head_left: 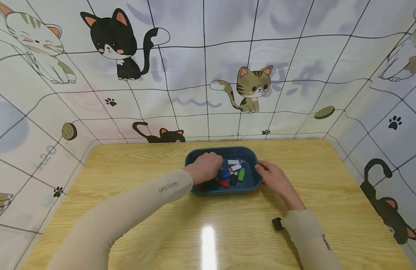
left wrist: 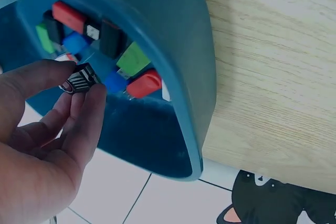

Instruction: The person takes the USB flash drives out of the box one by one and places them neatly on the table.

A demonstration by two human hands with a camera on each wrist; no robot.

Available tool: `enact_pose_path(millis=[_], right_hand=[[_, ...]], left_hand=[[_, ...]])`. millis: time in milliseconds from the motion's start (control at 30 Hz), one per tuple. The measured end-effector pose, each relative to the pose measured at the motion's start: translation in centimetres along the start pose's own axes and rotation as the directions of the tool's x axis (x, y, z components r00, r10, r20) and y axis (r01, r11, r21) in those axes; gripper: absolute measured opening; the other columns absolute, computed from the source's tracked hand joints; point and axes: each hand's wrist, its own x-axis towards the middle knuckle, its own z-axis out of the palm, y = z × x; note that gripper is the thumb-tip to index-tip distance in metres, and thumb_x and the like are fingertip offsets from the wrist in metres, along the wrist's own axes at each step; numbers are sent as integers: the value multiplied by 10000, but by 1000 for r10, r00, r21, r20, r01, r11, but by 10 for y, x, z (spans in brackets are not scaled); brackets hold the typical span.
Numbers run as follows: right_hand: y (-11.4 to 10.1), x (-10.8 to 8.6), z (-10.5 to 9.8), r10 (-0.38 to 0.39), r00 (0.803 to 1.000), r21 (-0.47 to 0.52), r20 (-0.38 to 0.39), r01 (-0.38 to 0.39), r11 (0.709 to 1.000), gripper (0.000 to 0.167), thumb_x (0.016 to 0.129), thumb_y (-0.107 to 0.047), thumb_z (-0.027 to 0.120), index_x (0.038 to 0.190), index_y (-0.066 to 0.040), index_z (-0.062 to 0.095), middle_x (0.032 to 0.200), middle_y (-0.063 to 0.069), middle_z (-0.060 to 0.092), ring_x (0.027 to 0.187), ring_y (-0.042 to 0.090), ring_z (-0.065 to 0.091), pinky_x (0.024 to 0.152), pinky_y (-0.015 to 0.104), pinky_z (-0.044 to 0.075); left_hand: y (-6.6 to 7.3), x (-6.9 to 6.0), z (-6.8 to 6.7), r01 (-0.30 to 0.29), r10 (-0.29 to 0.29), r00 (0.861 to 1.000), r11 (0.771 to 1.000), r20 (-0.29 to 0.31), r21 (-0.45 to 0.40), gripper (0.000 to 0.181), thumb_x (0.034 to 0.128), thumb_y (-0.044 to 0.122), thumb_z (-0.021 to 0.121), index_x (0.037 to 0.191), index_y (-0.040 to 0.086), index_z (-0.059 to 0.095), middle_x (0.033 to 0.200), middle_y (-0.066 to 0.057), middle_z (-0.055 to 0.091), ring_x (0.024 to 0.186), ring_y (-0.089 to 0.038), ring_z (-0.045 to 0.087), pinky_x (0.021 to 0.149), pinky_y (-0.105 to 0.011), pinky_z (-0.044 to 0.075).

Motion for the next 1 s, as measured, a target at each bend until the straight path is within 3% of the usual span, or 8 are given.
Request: enact_pose_path(millis=[233,367,533,833,1000], right_hand=[[1,1,-1,1,1000,-6,-4,-1,1000,549,1120,-277,447,1531,84,401,1485,341,472,1199,447,630,813,404,610],[1,0,-1,-4,1000,-1,-4,4,1000,549,1121,-273,445,1534,86,394,1490,344,464,1199,451,630,815,410,610],[0,0,-1,-4,1000,0,-4,4,1000,551,1121,-280,444,1534,82,396,1491,344,463,1203,452,627,818,414,609],[0,0,0,-1,1000,-4,-2,1,1000,575,1121,-294,445,1544,89,373,1505,350,443,1211,458,623,824,418,608],[0,0,0,4,1000,-6,-3,-4,1000,577,1122,-287,441,1548,93,360,1513,352,433,1239,464,601,828,419,607]], left_hand=[[-6,-19,-13,-20,19,1000,997,-20,-79,132,969,78,705,859,87,632,773,-15,567,671,-160,477,612,-294,416],[-10,-32,-20,-12,6,999,989,-37,-150,72,944,73,740,935,66,669,826,-16,616,707,-158,522,658,-315,467],[-18,-45,-24,-17,-6,994,978,-108,-208,124,938,88,755,1048,52,711,837,-2,653,735,-145,569,736,-331,516],[-35,-74,-29,-20,-56,976,940,-212,-340,177,921,88,752,1079,23,707,931,-30,693,820,-148,625,764,-333,547],[-48,-90,-24,35,-126,969,920,-211,-390,162,921,89,755,1062,23,708,928,-36,687,817,-157,626,736,-332,548]])
